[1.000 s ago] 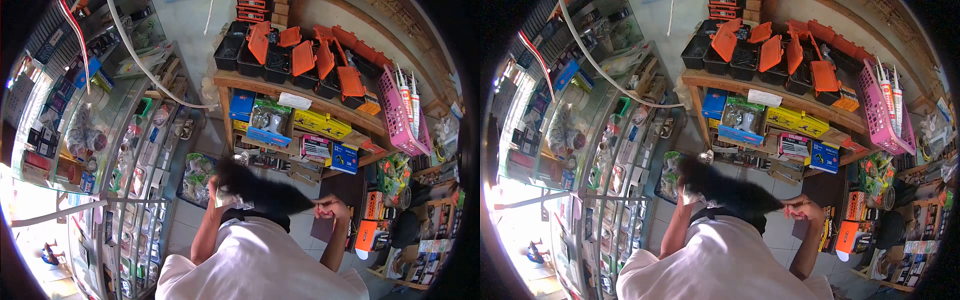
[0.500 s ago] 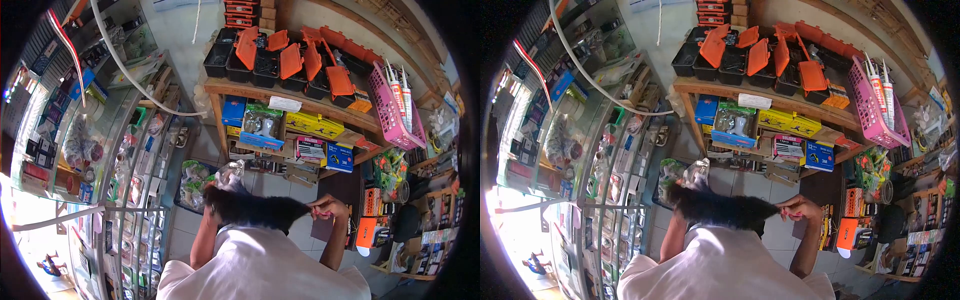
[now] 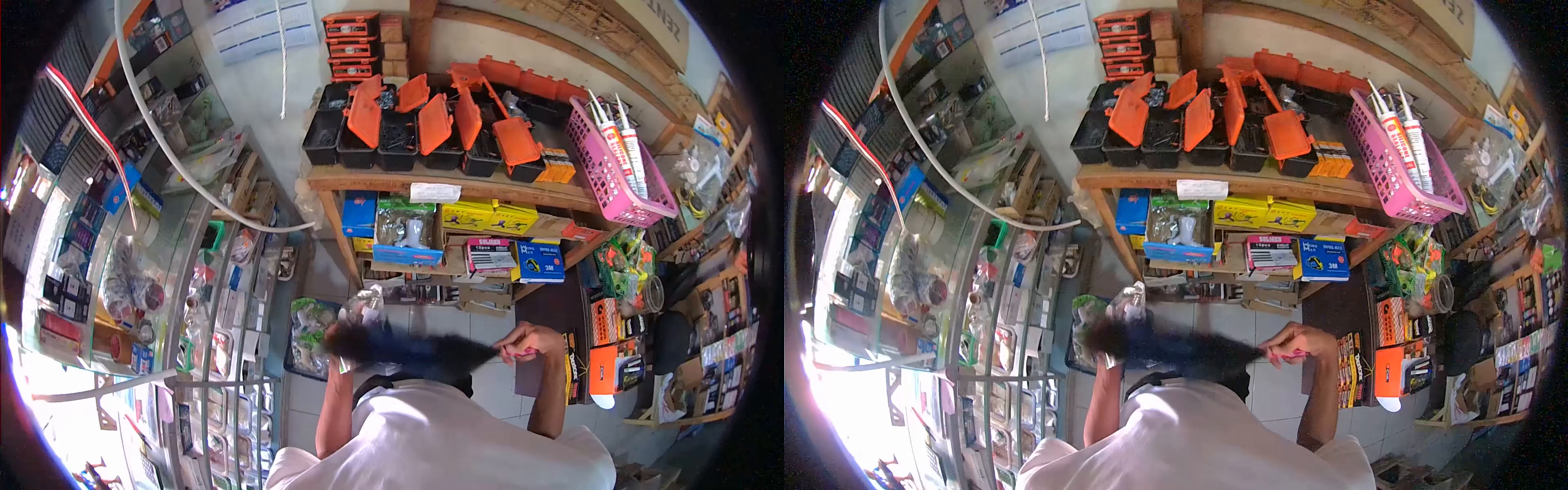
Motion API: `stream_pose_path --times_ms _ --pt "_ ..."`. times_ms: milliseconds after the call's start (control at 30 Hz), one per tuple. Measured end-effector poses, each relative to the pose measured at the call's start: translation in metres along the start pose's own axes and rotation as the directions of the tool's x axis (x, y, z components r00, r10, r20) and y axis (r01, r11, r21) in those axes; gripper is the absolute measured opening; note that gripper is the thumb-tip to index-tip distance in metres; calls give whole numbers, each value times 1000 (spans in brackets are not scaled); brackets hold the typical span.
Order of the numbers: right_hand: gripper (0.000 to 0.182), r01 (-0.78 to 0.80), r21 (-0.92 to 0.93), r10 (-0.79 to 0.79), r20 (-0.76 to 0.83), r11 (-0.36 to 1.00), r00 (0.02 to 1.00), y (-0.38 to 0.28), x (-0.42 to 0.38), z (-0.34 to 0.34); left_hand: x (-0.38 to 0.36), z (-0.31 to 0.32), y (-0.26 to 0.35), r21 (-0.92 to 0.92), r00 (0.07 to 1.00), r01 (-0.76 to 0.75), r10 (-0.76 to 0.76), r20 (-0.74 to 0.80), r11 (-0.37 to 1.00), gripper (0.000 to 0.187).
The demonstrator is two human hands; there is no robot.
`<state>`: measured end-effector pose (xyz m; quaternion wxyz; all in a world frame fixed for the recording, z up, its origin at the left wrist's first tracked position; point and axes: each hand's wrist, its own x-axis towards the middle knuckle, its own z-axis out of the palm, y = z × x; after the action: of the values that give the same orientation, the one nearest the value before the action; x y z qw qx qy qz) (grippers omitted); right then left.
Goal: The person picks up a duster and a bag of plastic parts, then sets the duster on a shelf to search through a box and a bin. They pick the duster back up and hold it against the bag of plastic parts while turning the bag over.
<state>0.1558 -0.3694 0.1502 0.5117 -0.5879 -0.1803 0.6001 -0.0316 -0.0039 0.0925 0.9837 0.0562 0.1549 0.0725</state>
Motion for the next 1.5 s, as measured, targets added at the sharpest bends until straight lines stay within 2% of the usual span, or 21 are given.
stream_pose_path --times_ms 33,100,167,200,233,300,433,567,633,700,733,767,900,967,1033,1100,1167,1233,1333,1367,1500 --pt "31 -35 -141 43 56 989 997 -13 -7 3 -2 0 -1 -2 1000 -14 14 11 1000 54" --pt "22 -3 -186 14 61 982 998 -37 -24 -1 15 -27 6 -45 993 6 -1 117 999 55" --pt "19 241 -32 -243 -120 970 962 -43 -41 -17 40 -103 23 -17 933 107 -94 348 994 63" --pt "21 333 -33 -332 -219 942 918 -54 -43 -20 35 -80 23 -78 914 206 -163 371 975 63" --pt "24 421 -45 -413 -316 906 854 -65 -44 -26 31 -69 21 -70 910 213 -172 377 974 63" --pt "34 583 -84 -553 -448 808 703 -91 -35 -29 29 -54 16 -136 981 110 -86 173 985 63" --pt "38 711 -79 -616 -573 699 541 -154 3 -19 32 -51 11 -41 975 104 -94 200 994 66" --pt "49 705 -164 -636 -603 689 482 -198 54 -25 24 -37 6 -29 956 180 -167 240 983 65" --pt "53 692 -163 -645 -555 703 525 -192 74 -46 22 -49 6 16 964 126 -126 235 992 74" --pt "54 743 -102 -640 -592 662 489 -192 90 -47 16 -48 6 -21 981 93 -88 172 995 75" --pt "57 766 -74 -656 -572 639 493 -192 94 -47 14 -50 9 -57 948 154 -132 290 986 74" --pt "57 766 -71 -659 -563 639 498 -190 98 -47 13 -53 10 -59 949 144 -121 291 988 74" --pt "48 760 -22 -595 -637 650 491 -183 98 -33 8 -40 2 -29 993 -29 32 117 999 64" --pt "41 849 109 -484 -781 517 395 -157 104 -39 12 -34 4 -19 992 -36 38 117 999 60" --pt "37 815 -32 -356 -909 579 217 -91 138 -65 20 -27 6 -3 986 -72 72 152 997 57" --pt "37 640 204 -253 -798 741 547 -48 148 -46 30 -24 9 43 988 -91 85 126 995 55" --pt "32 416 296 -119 -676 860 728 -26 151 -6 41 -10 14 116 992 -114 106 67 987 52" --pt "31 272 117 -145 -616 955 774 0 159 11 59 1 24 292 993 -75 45 108 953 50" --pt "33 176 114 -94 -513 978 853 3 151 28 103 25 40 361 987 -12 -47 155 933 50" --pt "33 180 117 -95 -518 977 850 8 153 27 119 37 44 383 984 31 -96 152 923 51" --pt "37 210 124 -116 -523 970 845 31 162 28 179 76 41 457 973 -58 -53 226 888 48"
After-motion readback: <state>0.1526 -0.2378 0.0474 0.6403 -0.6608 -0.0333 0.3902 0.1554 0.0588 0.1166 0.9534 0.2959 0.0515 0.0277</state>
